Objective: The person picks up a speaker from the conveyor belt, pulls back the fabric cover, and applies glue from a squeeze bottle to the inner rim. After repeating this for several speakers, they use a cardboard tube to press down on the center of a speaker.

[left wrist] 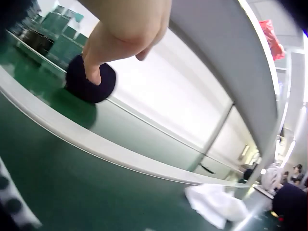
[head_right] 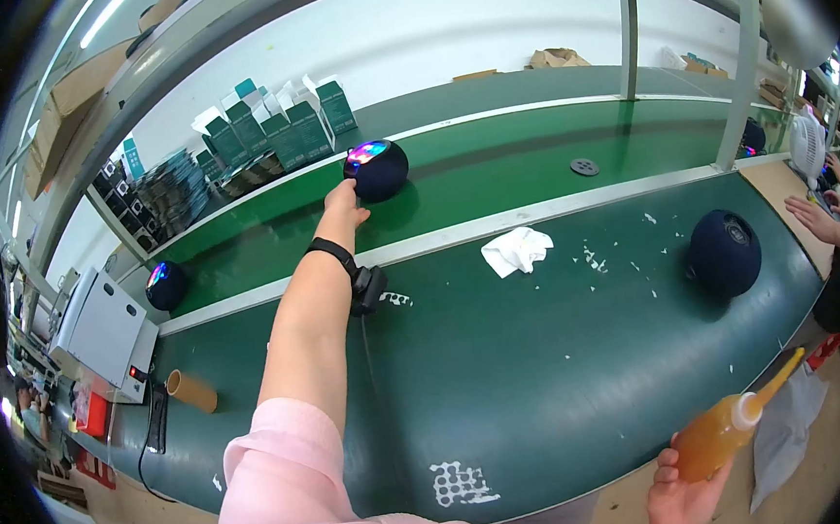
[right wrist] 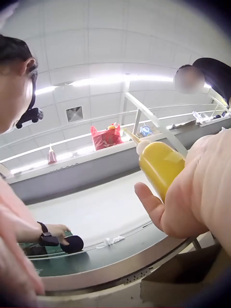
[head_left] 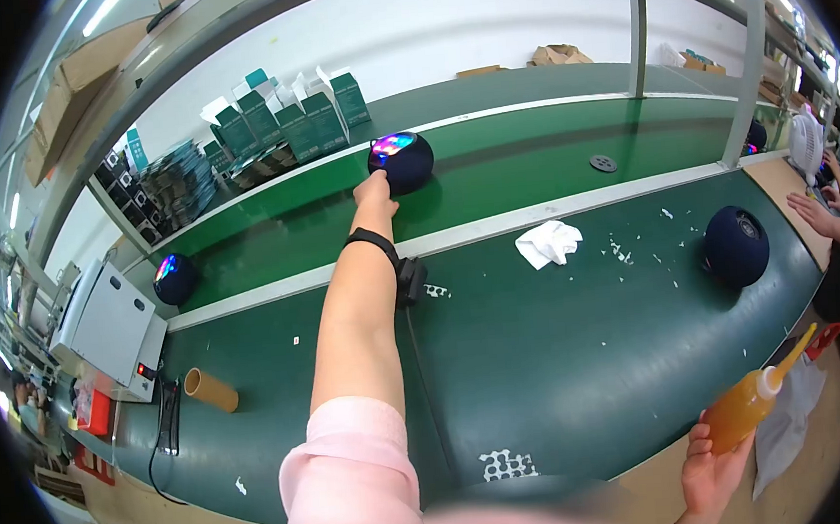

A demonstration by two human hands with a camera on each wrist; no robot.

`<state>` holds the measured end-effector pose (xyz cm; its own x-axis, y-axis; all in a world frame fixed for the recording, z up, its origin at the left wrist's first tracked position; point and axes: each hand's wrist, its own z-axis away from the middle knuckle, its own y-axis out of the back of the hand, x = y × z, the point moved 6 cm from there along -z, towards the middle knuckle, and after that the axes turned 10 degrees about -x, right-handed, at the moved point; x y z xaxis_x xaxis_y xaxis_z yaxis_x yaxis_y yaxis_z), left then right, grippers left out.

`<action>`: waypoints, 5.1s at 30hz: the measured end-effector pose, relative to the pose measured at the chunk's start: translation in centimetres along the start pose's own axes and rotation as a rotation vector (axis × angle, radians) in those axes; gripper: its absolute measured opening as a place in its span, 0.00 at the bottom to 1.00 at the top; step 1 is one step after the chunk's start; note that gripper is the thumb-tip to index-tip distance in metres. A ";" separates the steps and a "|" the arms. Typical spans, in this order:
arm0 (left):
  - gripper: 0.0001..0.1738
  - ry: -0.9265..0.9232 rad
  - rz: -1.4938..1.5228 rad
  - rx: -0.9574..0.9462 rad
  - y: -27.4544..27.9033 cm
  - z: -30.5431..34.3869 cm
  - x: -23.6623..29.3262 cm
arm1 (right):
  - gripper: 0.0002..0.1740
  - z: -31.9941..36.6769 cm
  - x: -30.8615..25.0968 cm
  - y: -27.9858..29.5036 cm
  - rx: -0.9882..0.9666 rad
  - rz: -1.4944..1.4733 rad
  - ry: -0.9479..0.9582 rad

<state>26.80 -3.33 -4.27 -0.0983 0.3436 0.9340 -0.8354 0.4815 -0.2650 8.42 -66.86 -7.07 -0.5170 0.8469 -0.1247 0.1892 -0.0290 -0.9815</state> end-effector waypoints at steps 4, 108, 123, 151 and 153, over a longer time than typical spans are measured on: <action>0.34 0.136 0.083 -0.203 -2.5 -2.7 -1.4 | 0.38 -0.2 1.0 -0.7 0.086 0.053 0.028; 0.19 -0.016 -0.602 -1.293 7.2 35.6 1.5 | 0.26 0.0 9.9 -7.9 -0.040 1.002 0.228; 0.17 -0.159 -0.619 -1.326 7.3 35.7 1.6 | 0.45 -0.2 11.3 -11.7 0.112 1.467 0.364; 0.17 -0.305 -0.756 -1.260 7.4 36.2 2.1 | 0.45 2.4 10.8 -11.0 0.156 1.448 0.394; 0.17 -0.314 -0.789 -1.256 7.2 36.4 2.3 | 0.43 2.7 10.8 -10.6 0.128 1.437 0.383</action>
<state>0.90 -28.46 4.69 -0.1029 -0.4256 0.8990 0.2452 0.8651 0.4376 -1.41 -58.84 1.64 0.2915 0.1390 -0.9464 0.2503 -0.9660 -0.0647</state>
